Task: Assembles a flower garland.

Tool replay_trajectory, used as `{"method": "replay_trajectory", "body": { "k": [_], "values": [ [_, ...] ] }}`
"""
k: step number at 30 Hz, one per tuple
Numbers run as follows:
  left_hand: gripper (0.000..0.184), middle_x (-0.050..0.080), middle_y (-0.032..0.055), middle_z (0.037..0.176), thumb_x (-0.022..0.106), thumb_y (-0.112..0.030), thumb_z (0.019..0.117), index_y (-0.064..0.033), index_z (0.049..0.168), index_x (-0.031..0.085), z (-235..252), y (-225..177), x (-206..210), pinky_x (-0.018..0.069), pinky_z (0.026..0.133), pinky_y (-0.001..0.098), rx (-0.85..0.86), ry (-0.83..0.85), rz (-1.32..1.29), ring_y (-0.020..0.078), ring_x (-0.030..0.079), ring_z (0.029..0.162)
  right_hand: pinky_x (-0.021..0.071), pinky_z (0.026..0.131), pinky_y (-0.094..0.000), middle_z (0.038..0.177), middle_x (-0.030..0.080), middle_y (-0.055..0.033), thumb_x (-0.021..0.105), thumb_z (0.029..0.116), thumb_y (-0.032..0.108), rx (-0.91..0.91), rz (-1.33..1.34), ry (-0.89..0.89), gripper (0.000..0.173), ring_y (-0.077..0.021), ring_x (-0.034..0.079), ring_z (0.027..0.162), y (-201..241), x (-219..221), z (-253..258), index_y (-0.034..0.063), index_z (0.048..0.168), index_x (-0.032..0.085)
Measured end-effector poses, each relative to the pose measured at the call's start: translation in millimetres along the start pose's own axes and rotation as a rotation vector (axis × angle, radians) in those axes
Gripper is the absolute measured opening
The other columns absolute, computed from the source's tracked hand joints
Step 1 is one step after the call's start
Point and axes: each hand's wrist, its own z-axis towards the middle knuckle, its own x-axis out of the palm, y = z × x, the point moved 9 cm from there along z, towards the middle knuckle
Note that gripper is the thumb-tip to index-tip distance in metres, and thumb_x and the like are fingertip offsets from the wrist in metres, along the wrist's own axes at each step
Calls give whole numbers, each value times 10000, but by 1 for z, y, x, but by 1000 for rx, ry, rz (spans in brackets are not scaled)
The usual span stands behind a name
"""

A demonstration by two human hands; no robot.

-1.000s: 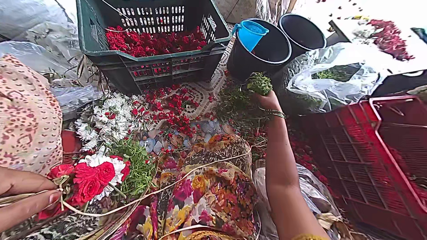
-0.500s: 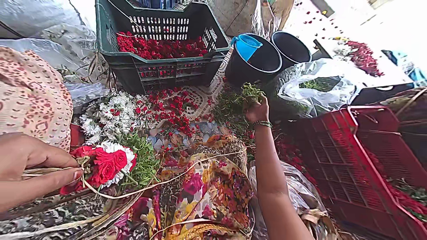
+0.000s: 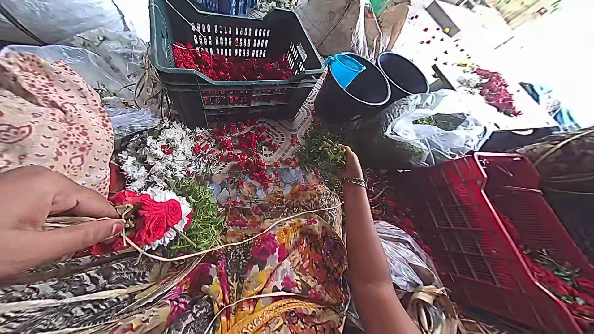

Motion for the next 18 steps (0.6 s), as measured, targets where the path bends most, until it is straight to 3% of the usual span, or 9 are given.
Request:
{"method": "replay_trajectory", "body": {
  "k": [5, 6, 8, 9, 12, 15, 16, 18],
  "values": [
    [262, 718, -54, 721, 624, -372, 964, -190, 887, 796, -1, -3, -2, 496, 535, 240, 103, 82, 11, -34, 634, 621, 598, 732, -288, 955, 728, -54, 395, 1091, 104, -53, -101, 72, 134, -127, 722, 851, -14, -7, -16, 87, 1085, 527],
    [256, 726, -57, 733, 629, -372, 963, -193, 892, 797, -1, -2, -2, 510, 550, 234, 103, 85, 7, -39, 642, 633, 600, 754, -299, 1022, 731, -72, 393, 1086, 74, -75, -99, 70, 128, -143, 730, 890, -17, -9, -19, 90, 1175, 485],
    [250, 731, -50, 740, 638, -362, 961, -179, 895, 796, -3, -3, -1, 523, 573, 227, 100, 72, 0, -36, 649, 647, 596, 802, -320, 1158, 730, -104, 407, 1085, 50, -87, -114, 47, 331, -165, 735, 962, -29, -17, -24, 105, 1410, 392],
    [245, 728, -52, 729, 639, -355, 956, -180, 883, 795, -3, -4, -1, 517, 561, 216, 105, 59, 3, -42, 646, 637, 596, 809, -326, 1178, 729, -112, 412, 1086, 51, -83, -138, 28, 388, -168, 735, 971, -35, -22, -27, 105, 1469, 376],
    [246, 720, -50, 710, 636, -350, 948, -182, 870, 798, -5, -7, -2, 506, 539, 219, 115, 43, 15, -42, 638, 618, 585, 827, -317, 1123, 712, -130, 444, 1082, 56, -116, -339, 5, 343, -142, 705, 938, -52, -36, -37, 6, 1414, 512],
    [244, 721, -45, 711, 646, -363, 933, -182, 875, 799, -7, -4, 0, 522, 562, 249, 99, 34, 33, -24, 649, 630, 514, 1002, -328, 1289, 663, -150, 474, 1062, 71, -244, -624, 98, 342, -144, 637, 1153, -53, -43, -53, -7, 1381, 569],
    [235, 730, -29, 729, 657, -346, 933, -165, 888, 801, -7, -1, 2, 531, 588, 263, 78, 45, 21, -3, 663, 651, 483, 1049, -334, 1347, 635, -155, 480, 1058, 80, -286, -711, 119, 370, -159, 604, 1228, -50, -44, -59, -1, 1414, 541],
    [213, 750, 0, 765, 678, -296, 945, -129, 915, 806, -8, 5, 6, 553, 621, 262, 48, 75, -12, 31, 686, 682, 360, 1196, -399, 1570, 440, -208, 469, 1067, 113, -308, -917, 187, 510, -254, 448, 1447, -46, -47, -68, -8, 1552, 364]
  ]
}}
